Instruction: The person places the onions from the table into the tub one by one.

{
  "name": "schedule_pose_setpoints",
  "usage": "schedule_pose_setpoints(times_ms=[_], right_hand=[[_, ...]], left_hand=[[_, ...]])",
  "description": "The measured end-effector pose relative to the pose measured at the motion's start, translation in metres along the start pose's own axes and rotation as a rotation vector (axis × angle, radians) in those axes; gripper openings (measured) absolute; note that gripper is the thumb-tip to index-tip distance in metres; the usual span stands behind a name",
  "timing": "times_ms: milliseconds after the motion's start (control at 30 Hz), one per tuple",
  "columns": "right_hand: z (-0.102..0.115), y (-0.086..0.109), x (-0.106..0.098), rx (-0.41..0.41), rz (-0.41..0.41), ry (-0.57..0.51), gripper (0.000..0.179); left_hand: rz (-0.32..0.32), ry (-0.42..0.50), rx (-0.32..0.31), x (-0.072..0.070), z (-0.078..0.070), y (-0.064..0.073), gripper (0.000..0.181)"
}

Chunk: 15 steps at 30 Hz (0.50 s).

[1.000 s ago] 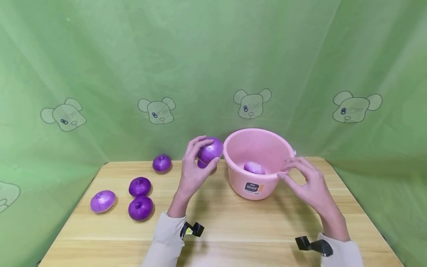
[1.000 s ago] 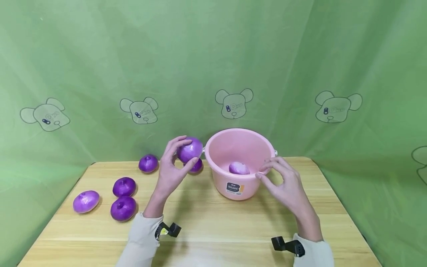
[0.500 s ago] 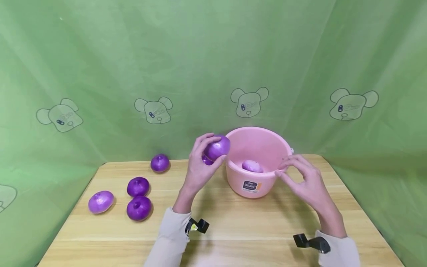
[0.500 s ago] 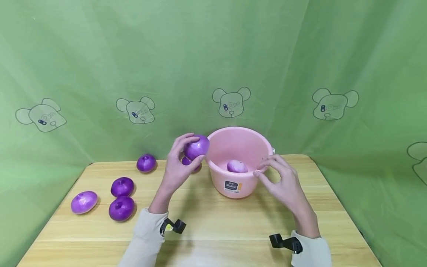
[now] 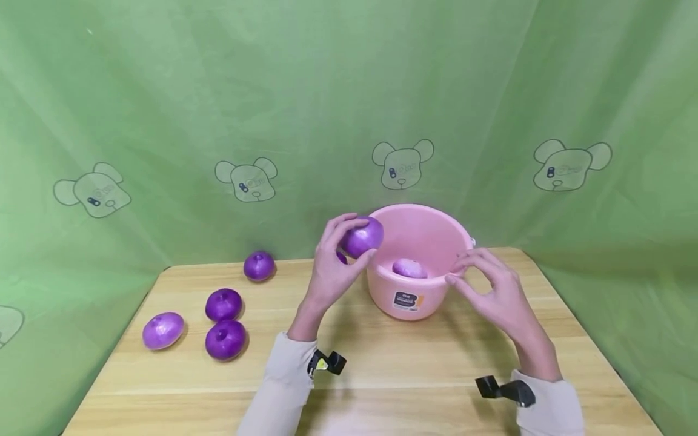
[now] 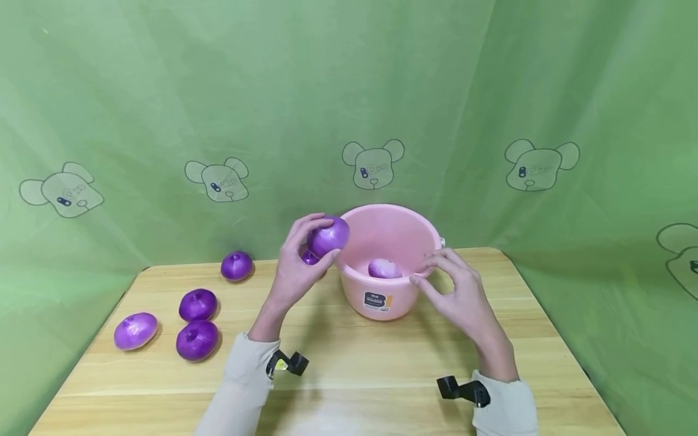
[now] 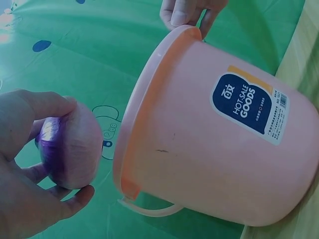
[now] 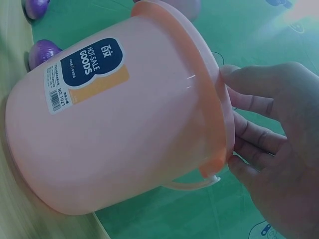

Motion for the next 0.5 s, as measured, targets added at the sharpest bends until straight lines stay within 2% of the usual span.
schedule_pose_setpoints(times_ms=[500], right_hand=[[0.0,0.001,0.0,0.01,0.004,0.014,0.019]], left_hand=[[0.038,0.005,0.046,0.018,-0.005,0.0,0.053]])
Point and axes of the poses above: each hand's wrist, its own y-axis away from the middle knuckle, its own x-axis out of the palm, z = x × y, the point moved 10 cm from there along -y, towards the middle knuckle, and after that the axes turned 15 degrees about -z, right-handed, at the moved point
